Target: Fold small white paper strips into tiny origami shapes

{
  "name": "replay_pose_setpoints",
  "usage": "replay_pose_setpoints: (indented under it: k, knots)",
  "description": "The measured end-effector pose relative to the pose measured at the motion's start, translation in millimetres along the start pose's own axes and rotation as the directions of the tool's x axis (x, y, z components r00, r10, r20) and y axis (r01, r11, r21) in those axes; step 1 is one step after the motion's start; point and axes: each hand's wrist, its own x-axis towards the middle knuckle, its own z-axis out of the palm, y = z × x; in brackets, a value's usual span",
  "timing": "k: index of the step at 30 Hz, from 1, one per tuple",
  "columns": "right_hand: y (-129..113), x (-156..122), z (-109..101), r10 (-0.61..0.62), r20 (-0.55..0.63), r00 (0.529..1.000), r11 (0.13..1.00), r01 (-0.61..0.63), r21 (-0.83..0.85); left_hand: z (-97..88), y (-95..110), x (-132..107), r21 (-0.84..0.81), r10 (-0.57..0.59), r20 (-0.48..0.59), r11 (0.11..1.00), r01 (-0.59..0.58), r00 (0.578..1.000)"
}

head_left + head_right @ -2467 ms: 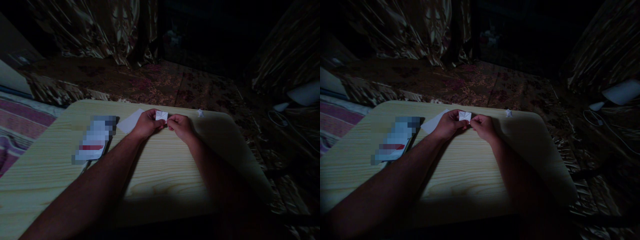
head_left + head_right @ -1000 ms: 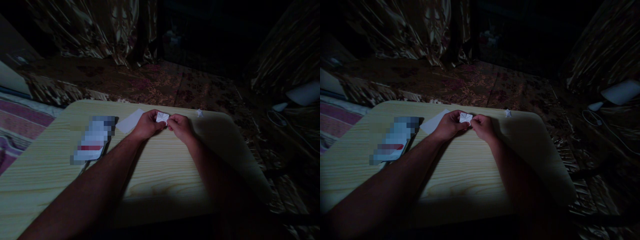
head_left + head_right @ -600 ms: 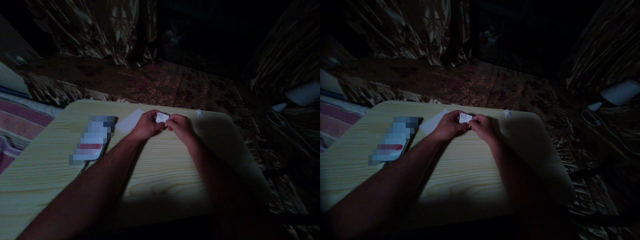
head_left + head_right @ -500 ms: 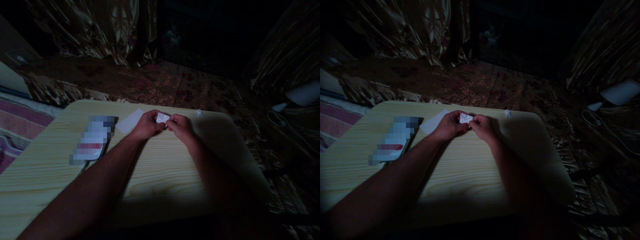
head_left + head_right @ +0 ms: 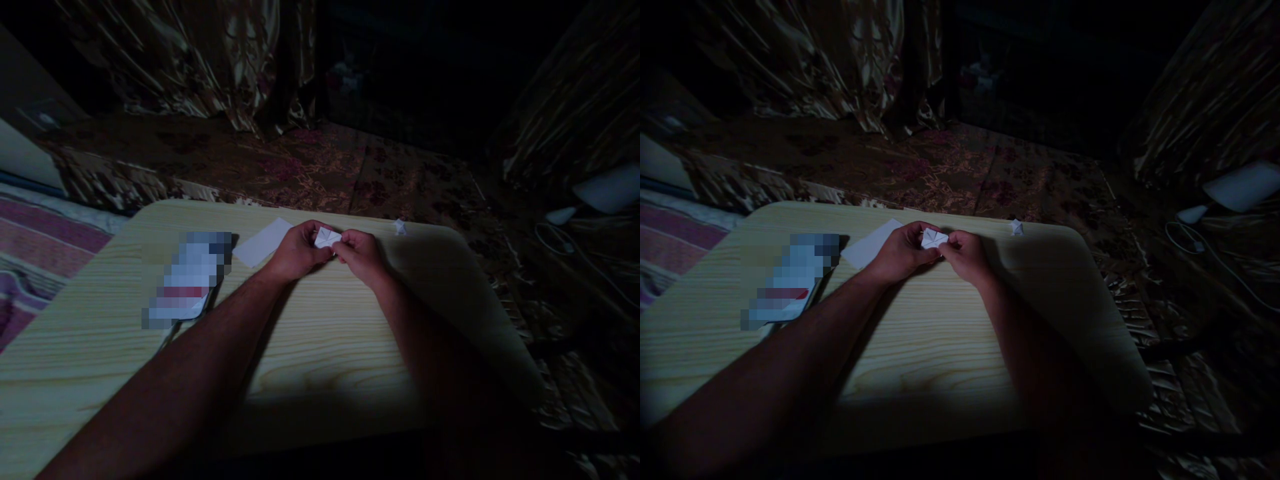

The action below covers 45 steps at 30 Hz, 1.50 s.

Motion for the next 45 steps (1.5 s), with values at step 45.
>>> replay_pose_setpoints:
  k: [45]
  knots:
    - [-9.9,-3.6,-0.1,0.036,-0.061,0.997,0.997,-0.031,0.075,2.7,1.4,-2.9,0.168,0.004,0.082,0.986,-0.017,0.997]
